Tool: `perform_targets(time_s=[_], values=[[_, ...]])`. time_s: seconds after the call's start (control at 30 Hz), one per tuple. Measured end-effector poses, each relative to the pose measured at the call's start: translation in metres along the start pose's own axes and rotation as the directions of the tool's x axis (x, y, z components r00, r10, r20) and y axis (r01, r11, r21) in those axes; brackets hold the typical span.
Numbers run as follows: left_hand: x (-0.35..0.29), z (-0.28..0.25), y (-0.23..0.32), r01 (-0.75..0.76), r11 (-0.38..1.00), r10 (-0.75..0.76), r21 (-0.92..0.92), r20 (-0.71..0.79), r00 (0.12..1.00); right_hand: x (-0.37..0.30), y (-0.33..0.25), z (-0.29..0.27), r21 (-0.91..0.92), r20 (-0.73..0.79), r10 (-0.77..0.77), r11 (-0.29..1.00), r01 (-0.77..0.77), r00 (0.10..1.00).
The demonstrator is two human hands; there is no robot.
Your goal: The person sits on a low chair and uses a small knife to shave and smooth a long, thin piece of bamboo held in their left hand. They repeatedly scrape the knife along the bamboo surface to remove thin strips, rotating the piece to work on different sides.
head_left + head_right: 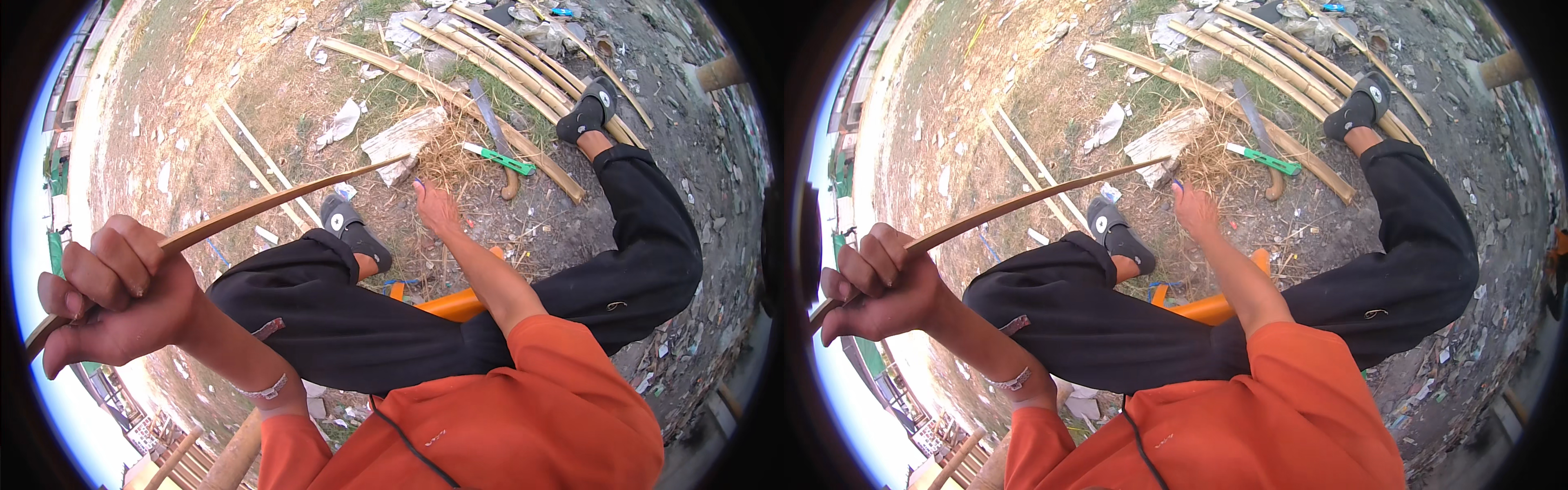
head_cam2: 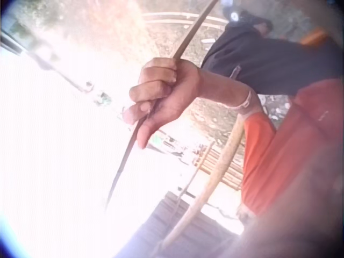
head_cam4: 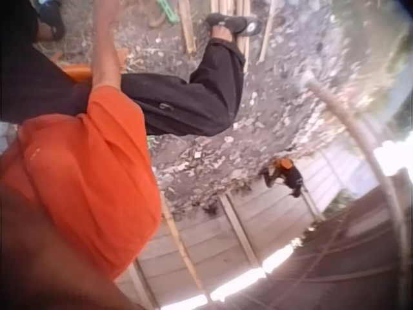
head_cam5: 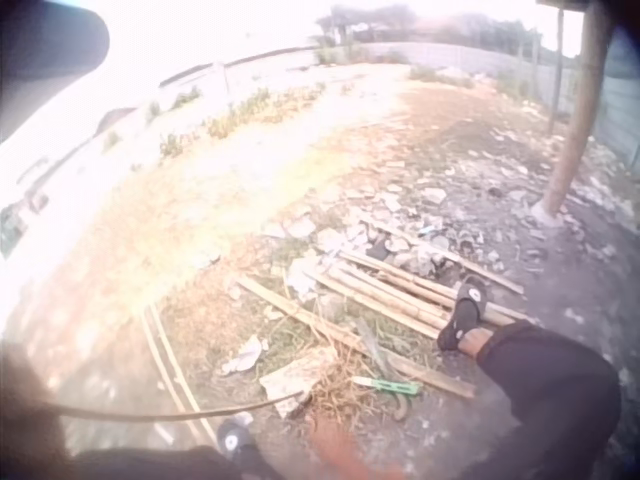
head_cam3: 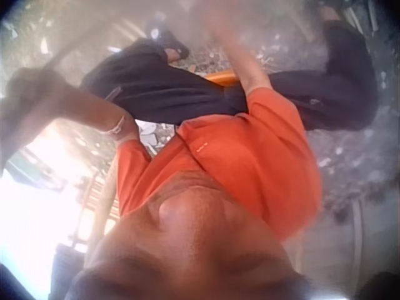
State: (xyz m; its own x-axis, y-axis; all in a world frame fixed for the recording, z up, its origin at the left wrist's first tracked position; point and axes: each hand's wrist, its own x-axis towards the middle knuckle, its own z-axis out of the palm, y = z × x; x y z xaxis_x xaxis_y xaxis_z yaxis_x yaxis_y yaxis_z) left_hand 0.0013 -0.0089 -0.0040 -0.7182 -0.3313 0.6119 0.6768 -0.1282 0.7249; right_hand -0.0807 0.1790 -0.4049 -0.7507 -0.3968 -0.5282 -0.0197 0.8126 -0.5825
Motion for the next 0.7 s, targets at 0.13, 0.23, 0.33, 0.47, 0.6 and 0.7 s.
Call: perform_targets(time_s=[0.13, 0.23, 0.33, 0.47, 0.6, 0.7], values=[[0.004, 0.0, 0.0, -0.039, 0.979, 0.065, 0.198, -0.13, 0.989, 0.001, 0.014, 0.019, 0.042, -0.078, 0.101, 0.994, -0.098, 0.992], [0.007, 0.009, -0.009, 0.024, 0.776, 0.299, 0.63, -0.401, 0.866, 0.002, 0.005, -0.002, 0.07, -0.131, 0.102, 0.993, -0.093, 0.986], [0.014, 0.015, -0.023, 0.033, 0.717, 0.427, 0.696, -0.476, 0.769, 0.004, -0.026, -0.044, 0.126, -0.17, 0.031, 0.992, -0.01, 0.985], [0.014, 0.019, -0.022, 0.005, 0.735, 0.365, 0.678, -0.403, 0.839, 0.007, -0.072, -0.077, 0.283, -0.176, -0.08, 0.951, 0.128, 0.981], [0.011, 0.009, -0.021, 0.046, 0.76, 0.342, 0.648, -0.459, 0.82, -0.022, -0.108, -0.088, 0.395, -0.187, -0.171, 0.889, 0.233, 0.967], [0.009, 0.003, -0.017, 0.007, 0.858, 0.283, 0.514, -0.484, 0.828, -0.058, -0.127, -0.095, 0.401, 0.023, -0.259, 0.887, 0.229, 0.966]])
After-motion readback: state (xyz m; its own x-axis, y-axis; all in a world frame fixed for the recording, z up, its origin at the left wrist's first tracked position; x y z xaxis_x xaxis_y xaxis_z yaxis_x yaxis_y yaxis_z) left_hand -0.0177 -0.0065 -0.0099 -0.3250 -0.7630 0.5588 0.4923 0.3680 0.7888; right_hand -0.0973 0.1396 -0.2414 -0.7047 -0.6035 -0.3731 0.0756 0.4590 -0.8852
